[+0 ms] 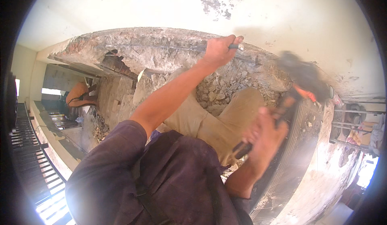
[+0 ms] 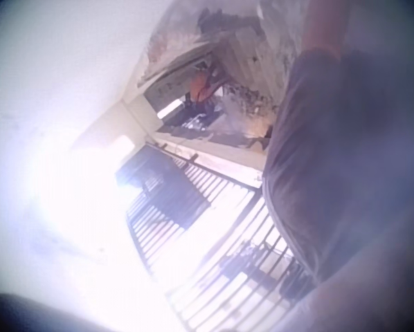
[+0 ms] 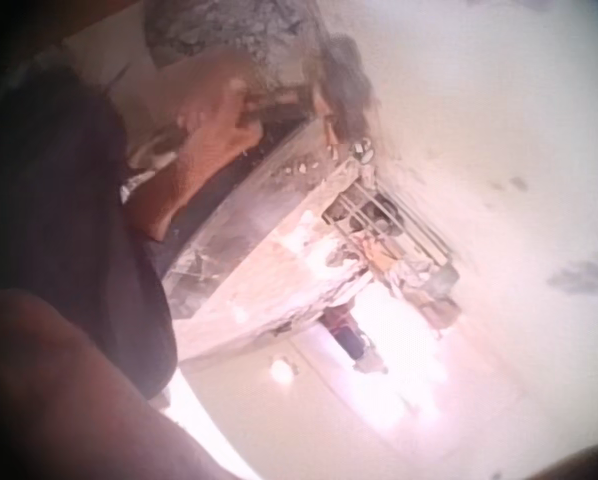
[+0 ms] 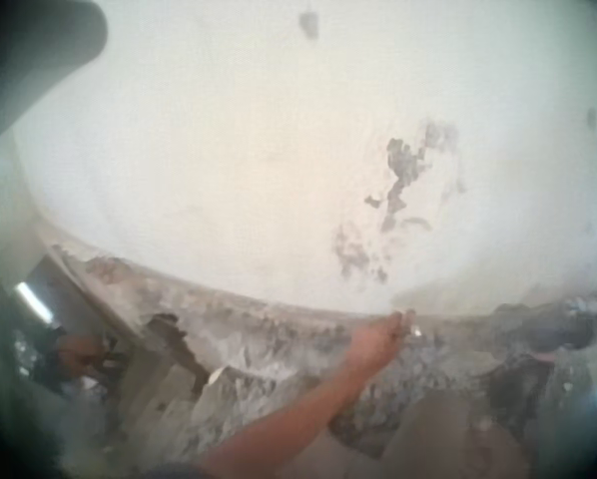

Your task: The person uses a hammer and a chisel to break and remove concrete from the edges of a staircase.

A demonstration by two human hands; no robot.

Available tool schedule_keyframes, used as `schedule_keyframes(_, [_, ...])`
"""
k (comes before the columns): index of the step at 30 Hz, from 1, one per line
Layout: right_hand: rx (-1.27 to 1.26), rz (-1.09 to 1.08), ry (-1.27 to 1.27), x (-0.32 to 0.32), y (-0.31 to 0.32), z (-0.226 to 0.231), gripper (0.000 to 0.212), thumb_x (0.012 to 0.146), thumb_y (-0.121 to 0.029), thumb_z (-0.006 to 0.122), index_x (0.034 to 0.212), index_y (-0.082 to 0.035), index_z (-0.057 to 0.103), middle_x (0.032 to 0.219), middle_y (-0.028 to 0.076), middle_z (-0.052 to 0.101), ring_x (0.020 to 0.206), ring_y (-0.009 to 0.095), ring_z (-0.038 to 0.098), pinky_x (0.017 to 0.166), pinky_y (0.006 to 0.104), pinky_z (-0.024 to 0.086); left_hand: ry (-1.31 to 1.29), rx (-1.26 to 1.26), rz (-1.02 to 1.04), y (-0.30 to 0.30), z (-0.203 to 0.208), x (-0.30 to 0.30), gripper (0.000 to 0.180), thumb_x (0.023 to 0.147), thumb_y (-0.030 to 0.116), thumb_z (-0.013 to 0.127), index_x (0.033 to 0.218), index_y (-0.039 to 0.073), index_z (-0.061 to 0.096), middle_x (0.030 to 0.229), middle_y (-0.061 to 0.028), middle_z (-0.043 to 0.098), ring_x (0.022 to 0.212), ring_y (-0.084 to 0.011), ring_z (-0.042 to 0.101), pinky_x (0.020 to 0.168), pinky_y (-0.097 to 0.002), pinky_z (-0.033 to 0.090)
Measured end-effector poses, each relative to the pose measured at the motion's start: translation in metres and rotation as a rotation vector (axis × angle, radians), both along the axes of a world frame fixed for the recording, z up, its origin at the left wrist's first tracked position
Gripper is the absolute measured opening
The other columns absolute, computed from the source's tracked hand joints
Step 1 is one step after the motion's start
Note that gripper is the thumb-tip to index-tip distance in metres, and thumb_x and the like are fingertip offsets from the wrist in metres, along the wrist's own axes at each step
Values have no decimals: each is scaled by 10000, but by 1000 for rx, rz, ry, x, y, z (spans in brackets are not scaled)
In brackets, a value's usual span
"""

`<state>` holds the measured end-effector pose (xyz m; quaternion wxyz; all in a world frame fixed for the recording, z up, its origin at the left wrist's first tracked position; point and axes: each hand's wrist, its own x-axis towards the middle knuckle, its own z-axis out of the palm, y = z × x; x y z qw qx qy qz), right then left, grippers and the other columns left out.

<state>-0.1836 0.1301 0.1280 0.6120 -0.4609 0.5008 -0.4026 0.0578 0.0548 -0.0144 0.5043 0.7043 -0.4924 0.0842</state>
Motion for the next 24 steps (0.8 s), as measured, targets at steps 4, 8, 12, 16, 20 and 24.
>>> schedule_keyframes(4, [-450,-70,-454,-39,-28,46,302,1043,-227,494,758,-140,445,521,-51,326,380,44,264,349,239,276,-29,-61,-46,-11,-5,-6,469,1024,381,571,672,70,572,494,-103,524,430,-300,510,450,-423,421])
schedule_keyframes(8, [-563,-42,-741,-11,-34,19,297,1011,-156,466,716,-137,440,519,-16,365,402,84,326,417,270,379,14,105,-58,-6,2,-7,445,1020,372,576,687,76,581,526,-113,559,459,-319,547,468,-436,437])
schedule_keyframes(12, [203,367,15,27,-13,-41,280,939,-218,649,751,-124,465,521,-55,353,386,61,369,367,272,344,-55,66,-65,-4,-14,-5,427,1022,372,567,712,79,588,529,-120,576,464,-333,567,461,-442,443])
schedule_keyframes(16, [195,257,37,0,-9,-12,204,906,-168,675,828,-95,500,548,-58,364,381,58,336,349,258,293,-32,110,-40,-2,-7,-2,465,1025,396,559,687,80,606,512,-123,545,461,-315,549,479,-446,442])
schedule_keyframes(20, [-98,25,-241,-56,-34,44,378,1018,-300,561,690,-178,419,500,-65,318,368,41,279,333,211,258,41,119,-69,-10,4,-3,477,1029,400,551,682,78,607,495,-119,527,447,-314,535,474,-438,443])
schedule_keyframes(24, [-683,-200,-592,-39,-57,95,406,1020,-170,422,620,-182,353,500,-26,288,412,66,263,356,233,297,52,168,-52,-8,7,4,480,1033,395,547,675,80,604,484,-106,527,434,-297,528,468,-432,444])
